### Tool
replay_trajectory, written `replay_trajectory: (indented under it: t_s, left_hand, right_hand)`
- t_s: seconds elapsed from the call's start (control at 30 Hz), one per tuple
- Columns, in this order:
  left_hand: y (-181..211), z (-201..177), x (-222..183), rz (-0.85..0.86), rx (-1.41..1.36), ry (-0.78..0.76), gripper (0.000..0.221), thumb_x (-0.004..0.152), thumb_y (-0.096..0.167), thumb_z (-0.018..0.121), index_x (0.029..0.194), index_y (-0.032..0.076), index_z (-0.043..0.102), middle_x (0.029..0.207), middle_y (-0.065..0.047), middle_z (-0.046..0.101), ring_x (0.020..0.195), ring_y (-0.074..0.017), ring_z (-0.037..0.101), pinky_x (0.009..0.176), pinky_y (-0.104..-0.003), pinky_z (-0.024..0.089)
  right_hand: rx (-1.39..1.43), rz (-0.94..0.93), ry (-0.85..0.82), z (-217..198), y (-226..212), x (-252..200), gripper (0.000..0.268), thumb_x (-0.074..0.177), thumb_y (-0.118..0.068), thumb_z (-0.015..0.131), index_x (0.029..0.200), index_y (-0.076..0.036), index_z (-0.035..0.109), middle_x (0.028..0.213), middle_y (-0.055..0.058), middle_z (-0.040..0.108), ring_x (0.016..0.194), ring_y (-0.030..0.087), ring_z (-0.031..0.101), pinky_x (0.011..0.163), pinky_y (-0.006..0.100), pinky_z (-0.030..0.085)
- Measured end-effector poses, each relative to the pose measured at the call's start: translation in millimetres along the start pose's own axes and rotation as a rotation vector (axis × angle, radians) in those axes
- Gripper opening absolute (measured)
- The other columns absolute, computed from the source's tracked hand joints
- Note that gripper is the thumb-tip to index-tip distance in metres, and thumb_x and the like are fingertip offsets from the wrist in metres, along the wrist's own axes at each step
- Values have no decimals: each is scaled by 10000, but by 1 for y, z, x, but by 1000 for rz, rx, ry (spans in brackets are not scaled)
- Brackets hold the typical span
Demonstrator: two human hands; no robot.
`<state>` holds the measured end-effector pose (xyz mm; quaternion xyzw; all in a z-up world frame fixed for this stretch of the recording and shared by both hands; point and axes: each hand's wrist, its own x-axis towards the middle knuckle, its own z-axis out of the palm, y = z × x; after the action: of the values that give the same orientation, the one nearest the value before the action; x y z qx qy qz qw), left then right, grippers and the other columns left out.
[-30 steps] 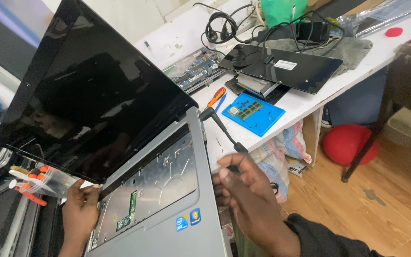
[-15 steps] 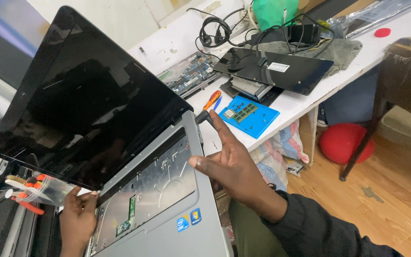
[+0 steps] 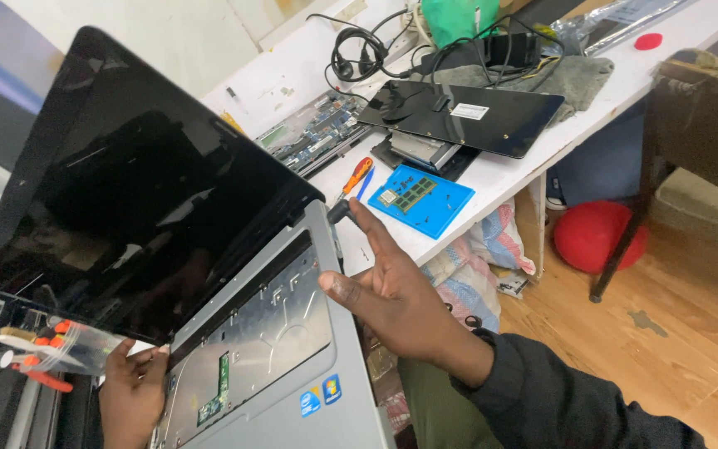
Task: Disassembling and reassembling internal laptop components, including cables and screws, on a repair bench.
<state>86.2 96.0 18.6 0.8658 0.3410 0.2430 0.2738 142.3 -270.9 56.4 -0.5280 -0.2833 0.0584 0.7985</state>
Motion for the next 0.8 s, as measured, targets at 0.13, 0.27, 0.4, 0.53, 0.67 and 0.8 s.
replay_trajectory:
  t_s: [0.13,0.27,0.4,0.53,0.67,0.8]
  left_hand:
    - [-22,12,14,-5,-36,37,541,876,200,669,1338,14,456,1060,-149,650,991,-279,576,939,-384,369]
    - [-27,14,15,33,-57,69,507,880,197,671,1318,34,475,1026,-115,658,952,-238,582,936,-366,368]
    - [-29,10,18,42,-28,34,534,870,222,652,1331,29,463,1037,-86,666,990,-234,587,952,-360,356]
    - [-6,5,5,1,-40,7,545,888,213,636,1357,24,434,1082,-129,640,1010,-262,568,957,-377,355]
    - [-8,4,4,-4,-90,5,525,883,174,644,1339,18,436,1052,-150,610,972,-264,556,907,-373,387]
    - [-11,4,4,98,-91,-19,554,874,163,651,1346,1,409,1058,-179,620,961,-267,574,891,-382,425]
  right_hand:
    - [88,-63,-7,-2,9,0,816,870,-360,527,1471,-138,22,1577,20,-88,692,-1,478,1049,487,378]
    - [25,-17,31,-3,12,-3,800,871,-374,506,1478,-134,44,1544,48,84,922,137,60,756,354,274]
    - [93,-50,15,-2,14,-4,795,885,-320,519,1479,-130,24,1582,52,-108,1432,180,-138,1082,470,237]
    - [70,-37,-1,-4,15,-5,793,877,-353,517,1471,-156,30,1574,46,-127,1443,228,23,1072,562,288]
    - [57,-22,29,-6,19,-10,798,873,-348,528,1482,-135,58,1587,54,-71,1259,152,238,930,375,359]
    - [189,28,32,-8,26,-21,835,876,-244,546,1520,-142,25,1070,84,597,482,57,366,551,235,358]
